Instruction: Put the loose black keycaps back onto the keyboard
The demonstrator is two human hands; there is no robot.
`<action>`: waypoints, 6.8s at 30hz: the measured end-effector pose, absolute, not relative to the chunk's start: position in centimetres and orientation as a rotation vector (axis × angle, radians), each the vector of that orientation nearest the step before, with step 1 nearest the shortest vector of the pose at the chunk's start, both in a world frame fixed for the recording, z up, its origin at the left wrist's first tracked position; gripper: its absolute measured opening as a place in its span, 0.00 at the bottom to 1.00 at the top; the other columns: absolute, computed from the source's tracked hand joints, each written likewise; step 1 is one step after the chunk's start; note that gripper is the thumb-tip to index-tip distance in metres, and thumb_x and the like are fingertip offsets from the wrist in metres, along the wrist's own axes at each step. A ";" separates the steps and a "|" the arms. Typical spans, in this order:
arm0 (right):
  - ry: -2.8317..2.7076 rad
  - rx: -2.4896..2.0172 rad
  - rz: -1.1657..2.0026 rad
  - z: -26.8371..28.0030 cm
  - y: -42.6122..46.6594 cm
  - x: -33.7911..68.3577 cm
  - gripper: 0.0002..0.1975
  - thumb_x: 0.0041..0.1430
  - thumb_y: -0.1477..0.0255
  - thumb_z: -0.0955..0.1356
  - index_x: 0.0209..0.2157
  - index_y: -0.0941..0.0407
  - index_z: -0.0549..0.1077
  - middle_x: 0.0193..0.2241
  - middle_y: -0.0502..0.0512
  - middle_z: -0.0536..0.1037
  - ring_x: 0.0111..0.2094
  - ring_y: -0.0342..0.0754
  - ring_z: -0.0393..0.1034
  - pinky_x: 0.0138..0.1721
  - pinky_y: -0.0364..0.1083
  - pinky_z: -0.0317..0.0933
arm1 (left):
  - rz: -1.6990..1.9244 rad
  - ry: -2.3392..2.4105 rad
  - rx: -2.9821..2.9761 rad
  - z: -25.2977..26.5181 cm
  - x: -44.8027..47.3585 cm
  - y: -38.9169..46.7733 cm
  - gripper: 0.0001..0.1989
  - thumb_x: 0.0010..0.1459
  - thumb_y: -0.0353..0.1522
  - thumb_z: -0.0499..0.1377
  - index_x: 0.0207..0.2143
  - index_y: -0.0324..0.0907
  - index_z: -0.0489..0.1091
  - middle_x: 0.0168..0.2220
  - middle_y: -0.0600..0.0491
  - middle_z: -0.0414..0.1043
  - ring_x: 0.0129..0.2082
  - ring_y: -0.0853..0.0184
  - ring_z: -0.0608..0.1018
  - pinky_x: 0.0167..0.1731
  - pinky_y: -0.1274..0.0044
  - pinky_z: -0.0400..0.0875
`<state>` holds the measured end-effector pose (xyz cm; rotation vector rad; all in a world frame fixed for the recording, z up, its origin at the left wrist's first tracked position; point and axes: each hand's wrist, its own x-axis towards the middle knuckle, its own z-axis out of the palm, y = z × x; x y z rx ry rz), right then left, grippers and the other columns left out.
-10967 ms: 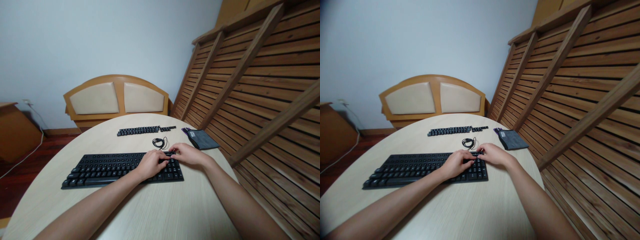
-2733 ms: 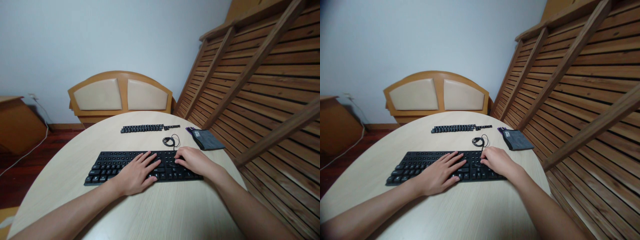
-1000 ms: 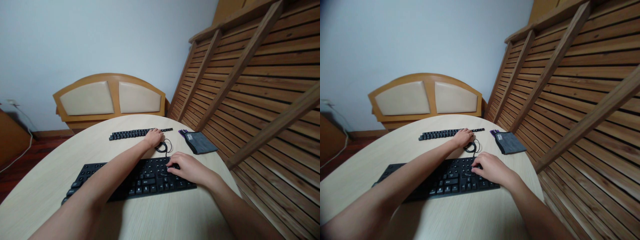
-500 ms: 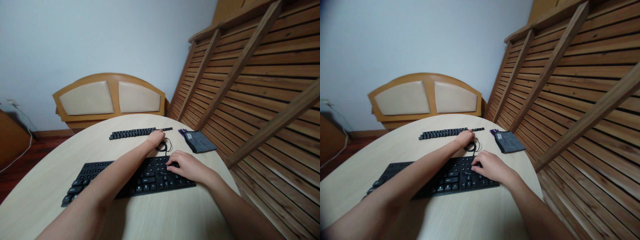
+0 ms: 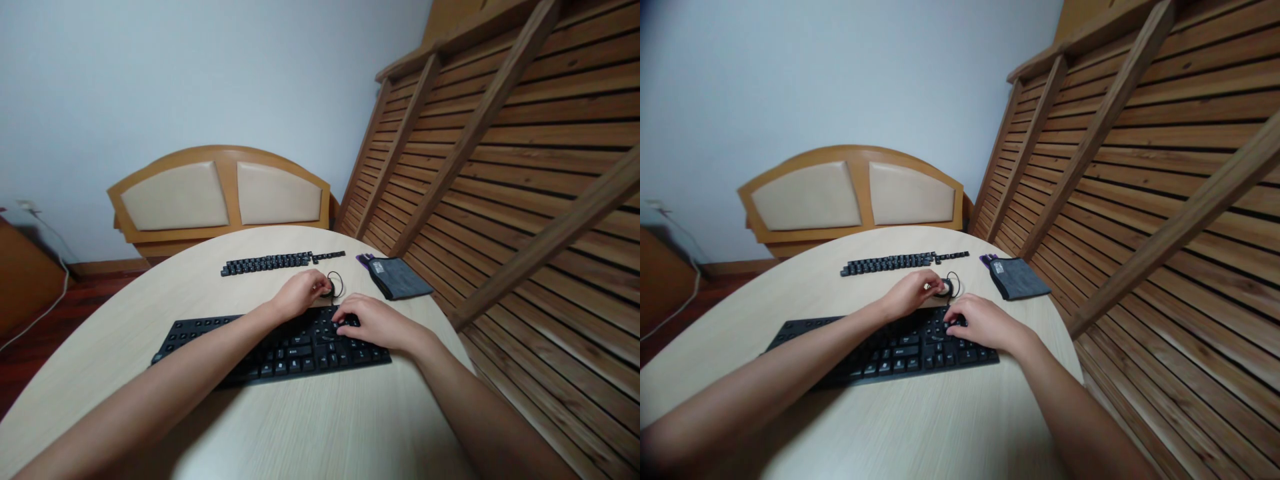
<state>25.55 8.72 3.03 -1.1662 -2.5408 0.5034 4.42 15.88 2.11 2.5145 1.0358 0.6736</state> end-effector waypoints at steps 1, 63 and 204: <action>-2.540 -1.171 0.504 3.0 8.7 25.6 0.09 0.59 0.67 0.72 0.42 0.53 0.80 0.40 0.55 0.80 0.46 0.52 0.72 0.49 0.49 0.62 | 0.672 1.003 2.477 2.0 4.1 15.0 0.05 0.63 0.26 0.59 0.38 0.40 0.76 0.40 0.52 0.78 0.42 0.65 0.79 0.44 0.78 0.71; -2.527 -1.175 0.479 2.7 8.6 25.4 0.07 0.57 0.72 0.73 0.39 0.55 0.78 0.38 0.55 0.80 0.44 0.52 0.71 0.47 0.48 0.63 | 0.039 1.099 2.910 4.3 6.0 8.4 0.10 0.58 0.19 0.58 0.35 0.37 0.77 0.34 0.43 0.79 0.36 0.53 0.82 0.39 0.68 0.76; -2.587 -1.447 0.328 4.2 7.6 20.7 0.06 0.62 0.72 0.70 0.41 0.54 0.78 0.43 0.55 0.81 0.46 0.53 0.74 0.47 0.49 0.64 | 0.253 1.139 2.912 -0.7 -5.5 4.0 0.37 0.67 0.49 0.51 0.70 0.40 0.49 0.70 0.45 0.49 0.68 0.53 0.58 0.65 0.60 0.56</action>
